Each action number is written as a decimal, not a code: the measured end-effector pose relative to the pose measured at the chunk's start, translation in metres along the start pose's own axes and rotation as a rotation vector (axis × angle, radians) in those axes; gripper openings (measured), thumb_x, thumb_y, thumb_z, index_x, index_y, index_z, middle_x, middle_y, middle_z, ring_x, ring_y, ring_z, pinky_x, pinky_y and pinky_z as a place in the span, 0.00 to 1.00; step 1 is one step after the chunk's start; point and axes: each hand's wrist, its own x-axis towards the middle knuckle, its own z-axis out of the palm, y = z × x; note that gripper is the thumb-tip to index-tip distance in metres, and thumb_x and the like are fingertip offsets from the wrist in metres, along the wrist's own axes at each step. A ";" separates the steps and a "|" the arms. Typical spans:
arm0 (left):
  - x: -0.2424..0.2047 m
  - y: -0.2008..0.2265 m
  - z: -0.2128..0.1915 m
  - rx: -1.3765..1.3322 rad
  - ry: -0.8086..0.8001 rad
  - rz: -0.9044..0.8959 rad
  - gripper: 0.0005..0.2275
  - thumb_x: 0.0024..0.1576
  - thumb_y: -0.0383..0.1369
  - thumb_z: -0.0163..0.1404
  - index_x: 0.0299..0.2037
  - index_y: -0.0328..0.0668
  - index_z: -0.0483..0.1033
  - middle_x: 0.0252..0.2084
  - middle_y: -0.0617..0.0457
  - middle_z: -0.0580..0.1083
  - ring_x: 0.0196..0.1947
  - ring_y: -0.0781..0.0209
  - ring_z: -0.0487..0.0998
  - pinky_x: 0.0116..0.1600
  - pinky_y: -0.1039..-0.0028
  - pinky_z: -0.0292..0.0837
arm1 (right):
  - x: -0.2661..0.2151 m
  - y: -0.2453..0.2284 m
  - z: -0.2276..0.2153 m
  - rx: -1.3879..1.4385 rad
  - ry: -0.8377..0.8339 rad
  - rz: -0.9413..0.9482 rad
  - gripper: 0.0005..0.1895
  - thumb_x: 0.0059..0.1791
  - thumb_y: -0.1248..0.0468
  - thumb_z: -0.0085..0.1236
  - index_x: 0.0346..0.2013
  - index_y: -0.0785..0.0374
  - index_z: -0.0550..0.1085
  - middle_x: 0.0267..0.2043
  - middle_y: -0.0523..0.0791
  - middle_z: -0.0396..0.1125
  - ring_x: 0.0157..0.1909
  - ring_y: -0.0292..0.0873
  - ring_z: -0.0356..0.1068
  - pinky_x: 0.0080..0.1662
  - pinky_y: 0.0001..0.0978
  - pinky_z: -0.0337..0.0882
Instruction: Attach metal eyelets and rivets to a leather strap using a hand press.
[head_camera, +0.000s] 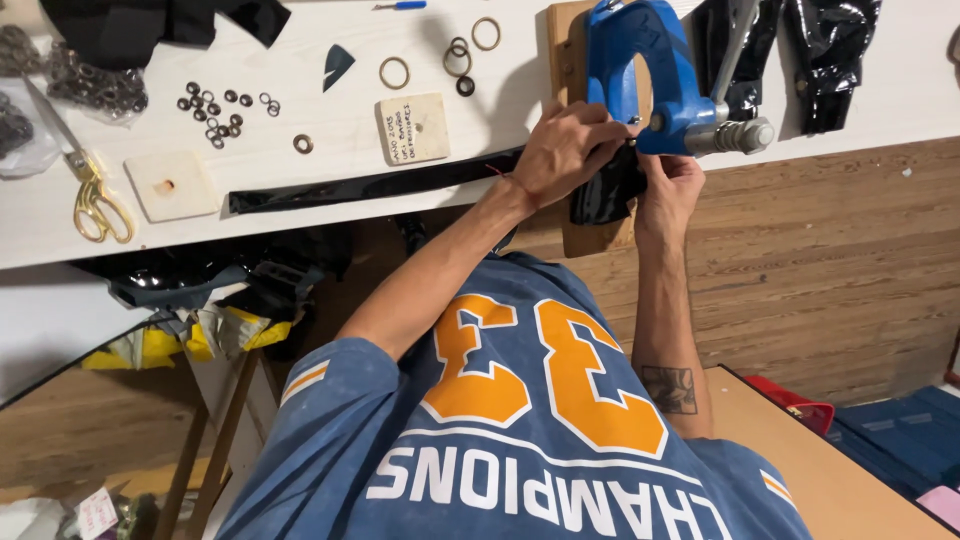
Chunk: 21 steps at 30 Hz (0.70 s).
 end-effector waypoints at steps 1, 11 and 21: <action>0.001 0.004 -0.005 0.062 -0.053 -0.034 0.10 0.64 0.38 0.49 0.53 0.58 0.80 0.39 0.56 0.77 0.43 0.57 0.78 0.54 0.62 0.65 | 0.000 -0.003 0.004 0.016 -0.016 -0.006 0.05 0.54 0.70 0.64 0.43 0.68 0.78 0.40 0.43 0.75 0.38 0.32 0.72 0.40 0.22 0.72; -0.008 -0.017 0.016 -0.313 0.083 -0.111 0.12 0.64 0.39 0.52 0.53 0.45 0.79 0.40 0.54 0.81 0.37 0.63 0.81 0.48 0.70 0.79 | -0.027 -0.039 0.026 0.054 -0.034 0.003 0.07 0.55 0.69 0.60 0.47 0.67 0.77 0.45 0.43 0.74 0.43 0.33 0.73 0.44 0.24 0.73; -0.047 0.039 -0.014 -0.401 0.044 -0.249 0.11 0.58 0.36 0.58 0.46 0.38 0.82 0.43 0.49 0.81 0.40 0.58 0.84 0.47 0.71 0.80 | -0.088 -0.048 0.043 -0.375 -0.031 -0.227 0.12 0.56 0.71 0.58 0.54 0.71 0.74 0.50 0.45 0.72 0.50 0.37 0.72 0.52 0.25 0.73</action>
